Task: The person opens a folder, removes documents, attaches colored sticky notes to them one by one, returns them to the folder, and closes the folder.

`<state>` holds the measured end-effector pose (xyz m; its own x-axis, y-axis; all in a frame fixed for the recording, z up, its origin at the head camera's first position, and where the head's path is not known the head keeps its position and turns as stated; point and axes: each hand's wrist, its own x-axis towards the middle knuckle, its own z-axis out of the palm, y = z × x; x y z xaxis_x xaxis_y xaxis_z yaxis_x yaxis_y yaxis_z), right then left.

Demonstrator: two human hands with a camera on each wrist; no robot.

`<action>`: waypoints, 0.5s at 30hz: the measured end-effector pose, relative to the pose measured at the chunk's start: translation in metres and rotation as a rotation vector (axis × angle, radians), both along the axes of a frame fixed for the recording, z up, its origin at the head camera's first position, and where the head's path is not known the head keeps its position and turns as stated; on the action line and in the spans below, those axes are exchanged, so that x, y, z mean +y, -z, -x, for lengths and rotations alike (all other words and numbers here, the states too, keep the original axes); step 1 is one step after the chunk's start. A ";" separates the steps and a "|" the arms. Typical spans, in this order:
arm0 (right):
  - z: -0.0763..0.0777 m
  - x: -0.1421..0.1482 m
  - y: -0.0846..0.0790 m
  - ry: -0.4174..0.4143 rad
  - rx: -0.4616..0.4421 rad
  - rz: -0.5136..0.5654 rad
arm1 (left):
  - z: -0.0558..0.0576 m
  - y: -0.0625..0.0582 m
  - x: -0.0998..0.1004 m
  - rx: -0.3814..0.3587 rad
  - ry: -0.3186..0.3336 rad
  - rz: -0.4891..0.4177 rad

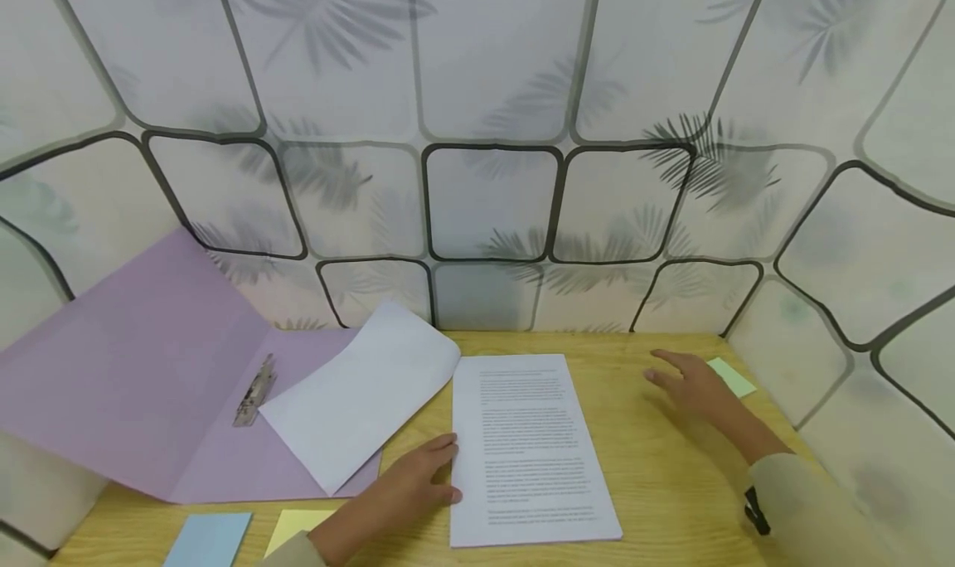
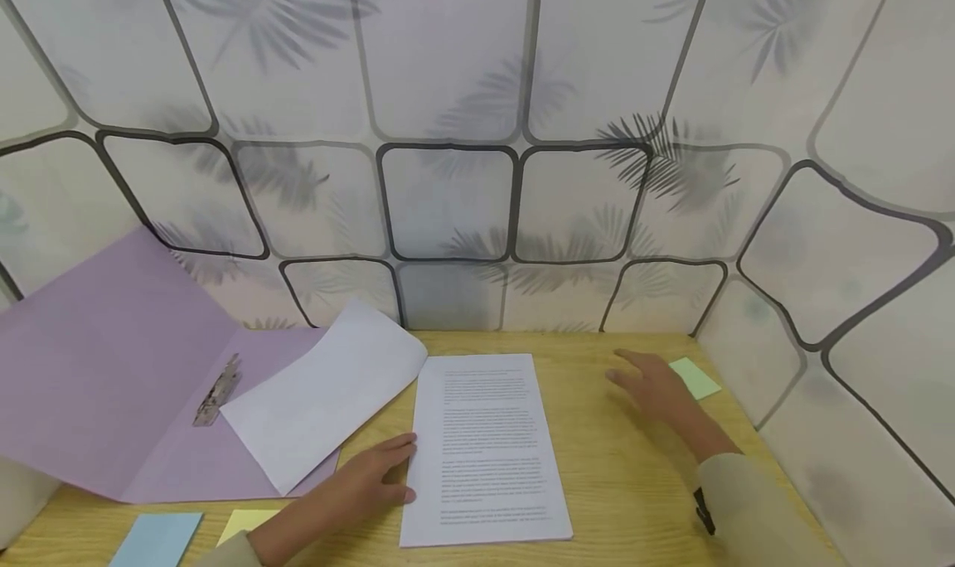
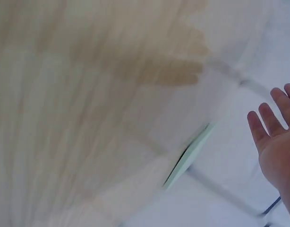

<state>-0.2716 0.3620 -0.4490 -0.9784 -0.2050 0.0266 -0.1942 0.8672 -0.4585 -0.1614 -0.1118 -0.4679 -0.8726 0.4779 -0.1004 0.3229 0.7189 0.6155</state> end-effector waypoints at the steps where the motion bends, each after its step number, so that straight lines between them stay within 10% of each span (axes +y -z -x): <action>1: 0.003 0.011 -0.001 0.016 0.005 -0.028 | 0.000 0.000 0.000 0.003 -0.001 -0.002; 15: -0.002 0.097 0.013 0.112 -0.020 -0.242 | -0.003 -0.004 0.003 0.026 -0.006 0.028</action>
